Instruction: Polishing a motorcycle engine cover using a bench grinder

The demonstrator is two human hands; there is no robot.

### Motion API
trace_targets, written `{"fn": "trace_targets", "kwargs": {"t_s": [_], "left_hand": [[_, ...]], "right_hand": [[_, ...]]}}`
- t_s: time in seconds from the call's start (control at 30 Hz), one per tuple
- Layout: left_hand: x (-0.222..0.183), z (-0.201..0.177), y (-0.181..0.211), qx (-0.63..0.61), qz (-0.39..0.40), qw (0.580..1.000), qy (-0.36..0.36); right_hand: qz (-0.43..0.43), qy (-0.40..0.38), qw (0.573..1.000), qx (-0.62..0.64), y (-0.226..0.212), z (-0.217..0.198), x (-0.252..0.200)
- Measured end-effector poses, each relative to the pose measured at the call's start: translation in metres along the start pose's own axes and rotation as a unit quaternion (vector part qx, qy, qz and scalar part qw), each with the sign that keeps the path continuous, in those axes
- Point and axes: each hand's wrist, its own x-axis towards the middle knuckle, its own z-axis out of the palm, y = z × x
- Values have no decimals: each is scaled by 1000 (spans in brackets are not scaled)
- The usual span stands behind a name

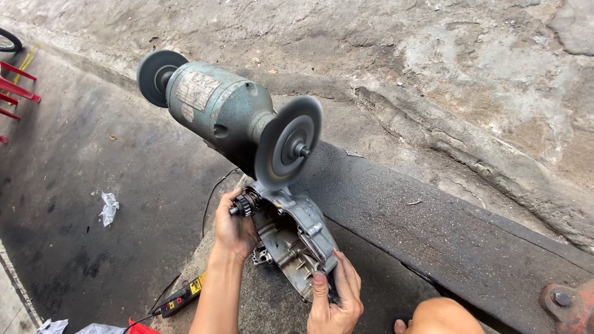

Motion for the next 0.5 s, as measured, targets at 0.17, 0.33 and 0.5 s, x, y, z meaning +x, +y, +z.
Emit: {"fn": "trace_targets", "kwargs": {"t_s": [0.17,0.33,0.5], "left_hand": [[-6,6,2,3,-9,1000,-1],[-17,-9,20,80,39,996,-16],[-51,-20,31,302,216,928,-24]], "right_hand": [[3,5,1000,11,3,0,2],[83,-14,987,134,14,11,-9],[370,-91,846,372,30,19,-1]]}}
